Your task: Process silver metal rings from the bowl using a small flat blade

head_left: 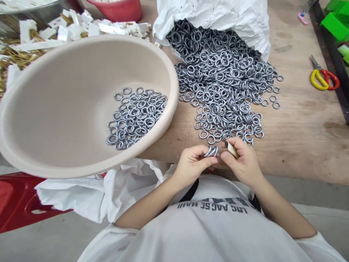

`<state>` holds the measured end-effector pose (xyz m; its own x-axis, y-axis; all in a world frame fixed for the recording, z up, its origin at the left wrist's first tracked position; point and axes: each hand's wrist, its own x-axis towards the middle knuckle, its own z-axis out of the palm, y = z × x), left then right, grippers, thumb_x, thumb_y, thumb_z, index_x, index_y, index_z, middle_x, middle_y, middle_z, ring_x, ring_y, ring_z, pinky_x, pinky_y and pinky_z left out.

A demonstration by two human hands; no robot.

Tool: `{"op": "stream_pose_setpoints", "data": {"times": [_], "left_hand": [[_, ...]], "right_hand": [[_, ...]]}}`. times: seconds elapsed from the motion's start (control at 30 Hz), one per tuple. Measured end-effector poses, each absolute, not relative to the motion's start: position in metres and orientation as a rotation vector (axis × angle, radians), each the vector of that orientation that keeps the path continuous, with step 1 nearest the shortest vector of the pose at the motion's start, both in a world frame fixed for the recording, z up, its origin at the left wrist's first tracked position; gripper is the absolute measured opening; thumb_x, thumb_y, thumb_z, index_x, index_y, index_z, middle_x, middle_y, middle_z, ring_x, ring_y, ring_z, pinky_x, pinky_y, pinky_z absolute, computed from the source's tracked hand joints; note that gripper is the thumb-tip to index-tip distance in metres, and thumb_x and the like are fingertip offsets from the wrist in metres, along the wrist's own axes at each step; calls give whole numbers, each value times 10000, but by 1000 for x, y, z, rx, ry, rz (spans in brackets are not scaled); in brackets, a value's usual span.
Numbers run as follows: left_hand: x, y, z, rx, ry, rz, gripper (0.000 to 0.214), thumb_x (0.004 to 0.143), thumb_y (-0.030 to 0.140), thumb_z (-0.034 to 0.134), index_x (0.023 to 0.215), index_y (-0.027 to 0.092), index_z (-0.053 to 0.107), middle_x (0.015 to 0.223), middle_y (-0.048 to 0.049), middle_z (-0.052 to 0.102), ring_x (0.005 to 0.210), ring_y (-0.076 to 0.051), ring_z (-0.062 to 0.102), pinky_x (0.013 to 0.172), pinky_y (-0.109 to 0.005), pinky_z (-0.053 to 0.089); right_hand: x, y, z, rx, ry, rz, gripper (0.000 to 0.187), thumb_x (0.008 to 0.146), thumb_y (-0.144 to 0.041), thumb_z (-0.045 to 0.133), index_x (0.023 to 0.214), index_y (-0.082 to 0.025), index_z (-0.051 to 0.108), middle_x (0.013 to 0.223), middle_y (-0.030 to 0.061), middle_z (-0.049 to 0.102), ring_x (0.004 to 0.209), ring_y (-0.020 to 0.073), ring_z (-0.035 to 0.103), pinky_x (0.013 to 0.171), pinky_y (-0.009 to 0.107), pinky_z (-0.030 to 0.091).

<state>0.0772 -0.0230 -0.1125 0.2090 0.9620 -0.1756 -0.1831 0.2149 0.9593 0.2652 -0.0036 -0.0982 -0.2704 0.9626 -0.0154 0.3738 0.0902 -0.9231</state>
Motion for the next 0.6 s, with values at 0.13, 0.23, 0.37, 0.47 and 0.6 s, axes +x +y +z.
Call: {"op": "stream_pose_setpoints", "data": {"times": [0.13, 0.23, 0.37, 0.47, 0.6], "left_hand": [[72, -20, -110, 1081, 1015, 1040, 223, 805, 348, 809, 755, 151, 716, 688, -22, 719, 615, -139, 648, 602, -241, 532], [71, -19, -110, 1127, 1024, 1037, 225, 813, 350, 800, 752, 151, 716, 674, -18, 706, 606, -135, 633, 591, -234, 513], [71, -19, -111, 1180, 1034, 1022, 237, 824, 353, 791, 740, 148, 708, 671, -19, 695, 610, -129, 614, 606, -233, 496], [70, -19, -113, 1225, 1040, 1007, 248, 837, 360, 778, 736, 145, 706, 675, -22, 691, 624, -131, 610, 620, -236, 488], [68, -22, -116, 1323, 1021, 993, 243, 863, 342, 753, 728, 147, 703, 678, -28, 690, 627, -133, 611, 623, -239, 479]], "right_hand": [[269, -10, -94, -1253, -2144, 760, 306, 996, -464, 526, 847, -210, 609, 732, 16, 612, 646, 151, 512, 606, 302, 323], [267, -11, -91, -1228, -2220, 690, 331, 1013, -442, 504, 786, -207, 556, 731, 17, 601, 631, 143, 496, 602, 306, 298], [268, -10, -87, -1232, -2254, 717, 347, 1019, -433, 498, 751, -213, 520, 721, 11, 587, 626, 141, 487, 603, 306, 283], [268, -11, -85, -1217, -2245, 788, 360, 1019, -435, 498, 736, -214, 512, 694, 1, 563, 621, 138, 482, 597, 303, 273], [271, -6, -91, -1250, -2212, 930, 394, 1015, -456, 504, 708, -210, 511, 665, -15, 539, 618, 130, 481, 591, 295, 261]]}}
